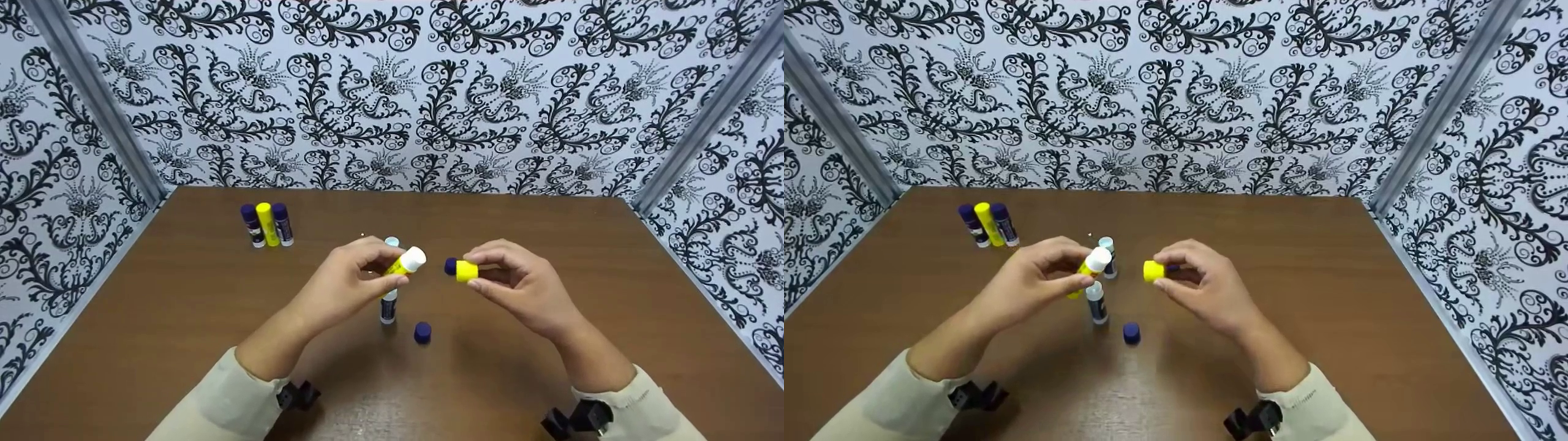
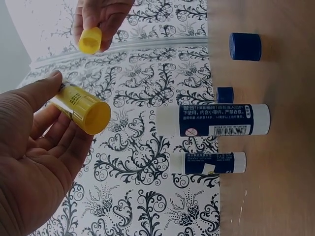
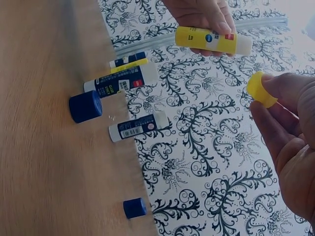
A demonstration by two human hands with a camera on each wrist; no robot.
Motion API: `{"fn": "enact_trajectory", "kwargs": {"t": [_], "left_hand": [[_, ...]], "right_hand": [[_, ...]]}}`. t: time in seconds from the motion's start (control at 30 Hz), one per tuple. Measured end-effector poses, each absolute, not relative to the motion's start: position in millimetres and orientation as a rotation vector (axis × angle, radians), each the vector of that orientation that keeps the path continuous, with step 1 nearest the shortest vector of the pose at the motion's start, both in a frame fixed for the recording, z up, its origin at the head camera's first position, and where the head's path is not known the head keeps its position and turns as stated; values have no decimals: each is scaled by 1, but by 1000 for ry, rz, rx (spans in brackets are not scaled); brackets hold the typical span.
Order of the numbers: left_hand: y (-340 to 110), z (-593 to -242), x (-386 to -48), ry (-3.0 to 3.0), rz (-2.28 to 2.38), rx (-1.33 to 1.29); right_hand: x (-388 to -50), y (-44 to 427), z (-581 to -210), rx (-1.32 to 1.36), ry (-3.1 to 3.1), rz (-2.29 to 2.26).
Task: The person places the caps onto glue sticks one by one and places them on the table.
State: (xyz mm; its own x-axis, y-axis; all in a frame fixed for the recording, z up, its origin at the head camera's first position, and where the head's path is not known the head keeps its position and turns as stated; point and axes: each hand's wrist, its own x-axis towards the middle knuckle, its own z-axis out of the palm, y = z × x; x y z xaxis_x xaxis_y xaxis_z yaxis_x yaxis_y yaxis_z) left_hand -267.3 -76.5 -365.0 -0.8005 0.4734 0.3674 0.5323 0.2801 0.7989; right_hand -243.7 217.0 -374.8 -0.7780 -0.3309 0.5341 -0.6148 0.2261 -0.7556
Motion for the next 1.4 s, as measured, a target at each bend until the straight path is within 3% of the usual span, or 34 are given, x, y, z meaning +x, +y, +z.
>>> {"fn": "enact_trajectory", "kwargs": {"t": [1.4], "left_hand": [[-62, -369, -254, -2544, -1311, -1200]], "right_hand": [[-233, 204, -376, 1048, -2212, 1560]]}}
